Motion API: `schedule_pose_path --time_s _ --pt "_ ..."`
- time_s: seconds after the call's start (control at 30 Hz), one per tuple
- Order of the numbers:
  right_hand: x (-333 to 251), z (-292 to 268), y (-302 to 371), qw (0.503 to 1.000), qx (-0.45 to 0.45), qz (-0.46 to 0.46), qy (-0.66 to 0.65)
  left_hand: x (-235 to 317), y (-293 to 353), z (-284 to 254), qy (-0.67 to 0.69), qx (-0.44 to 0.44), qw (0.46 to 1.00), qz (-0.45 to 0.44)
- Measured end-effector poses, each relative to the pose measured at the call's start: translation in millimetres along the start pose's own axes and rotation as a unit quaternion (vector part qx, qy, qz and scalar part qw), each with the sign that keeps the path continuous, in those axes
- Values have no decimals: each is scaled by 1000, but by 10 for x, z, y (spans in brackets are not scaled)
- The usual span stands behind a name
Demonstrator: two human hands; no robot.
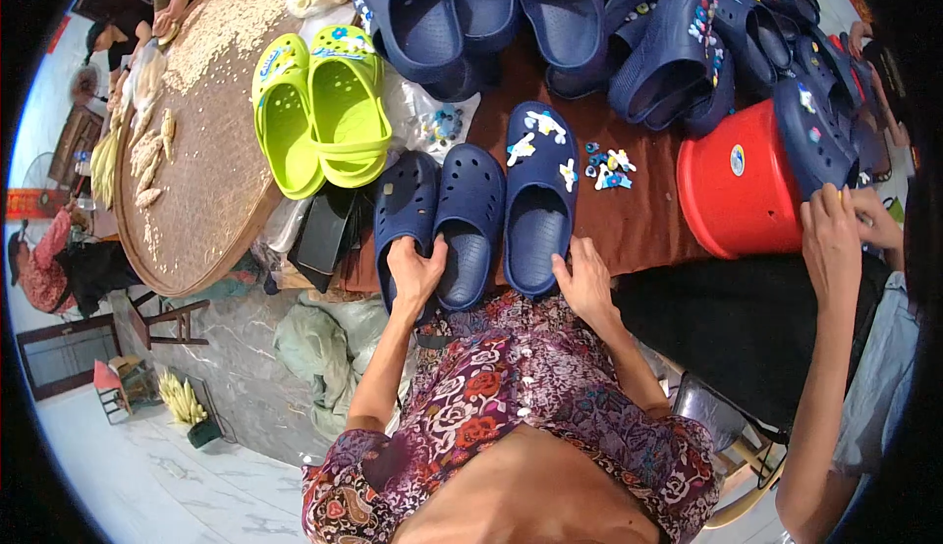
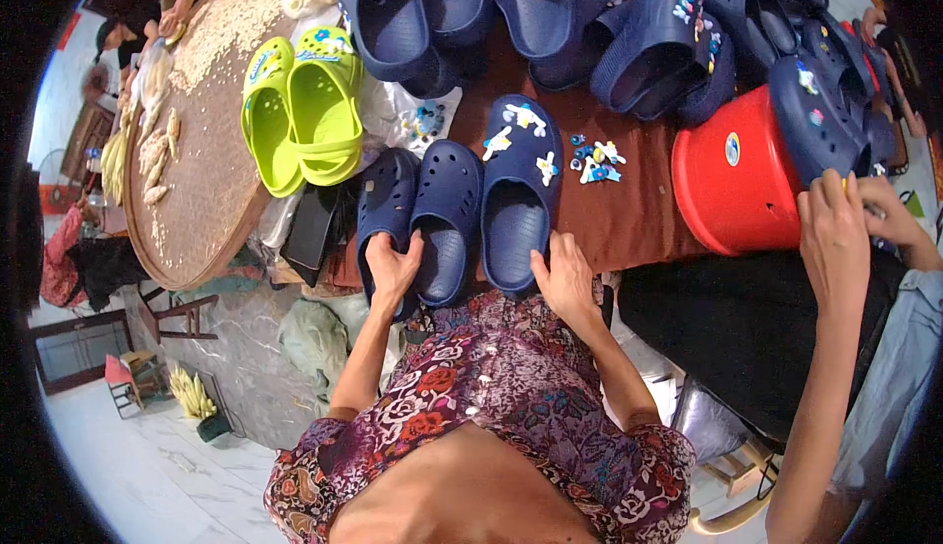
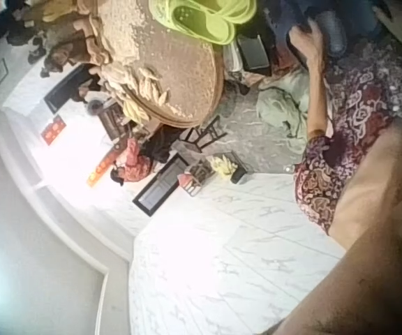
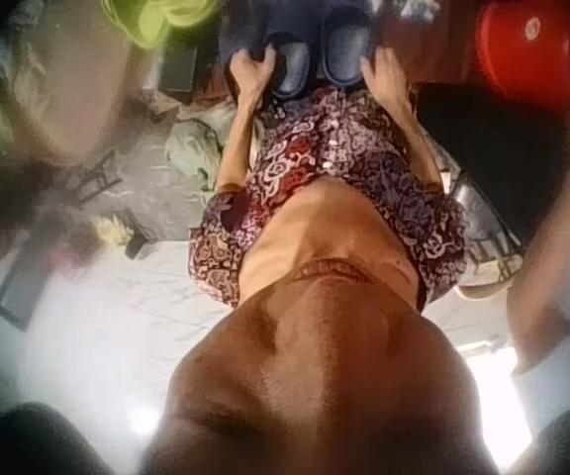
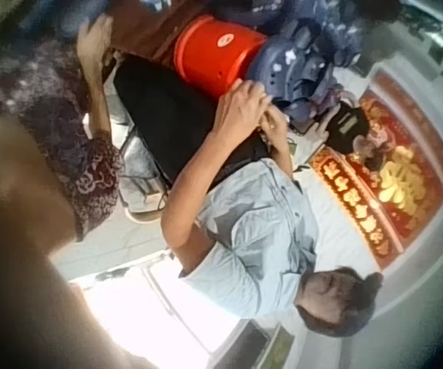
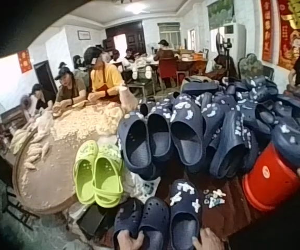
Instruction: Attaching small decorative charms and accessories to the holes of plastic foam clogs.
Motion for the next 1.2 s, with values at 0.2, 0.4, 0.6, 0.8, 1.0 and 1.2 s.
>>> schedule_pose_path --time_s 0.2,0.4,0.6,0.8,1.0,1.2 --pt "77 -251 -107 994 20 57 -95 303 14 -343 20 -42 999 -2" --pt "280 -507 -578 982 106 68 -138 622 -39 -521 65 -51 997 3" --pt "297 -297 -1107 978 59 116 -162 1406 -737 223 153 -101 979 89" --pt "359 -187 -1128 980 26 149 -132 1371 -914 1254 -23 -244 962 121" --pt "40 -373 -1072 996 92 1 -11 1303 -1005 1520 -21 -301 948 105" --pt "-130 -380 -1083 992 107 -48 49 1330 -922 1579 17 -256 953 161"
Point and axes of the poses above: each hand's wrist, its own y-axis away from the middle knuckle, its own z-axis out of the palm, x = y × z, the point moved 9 cm from there along -y, towards the middle knuckle, and after that the axes turned 6 degrees about x, right-handed, at the moved point
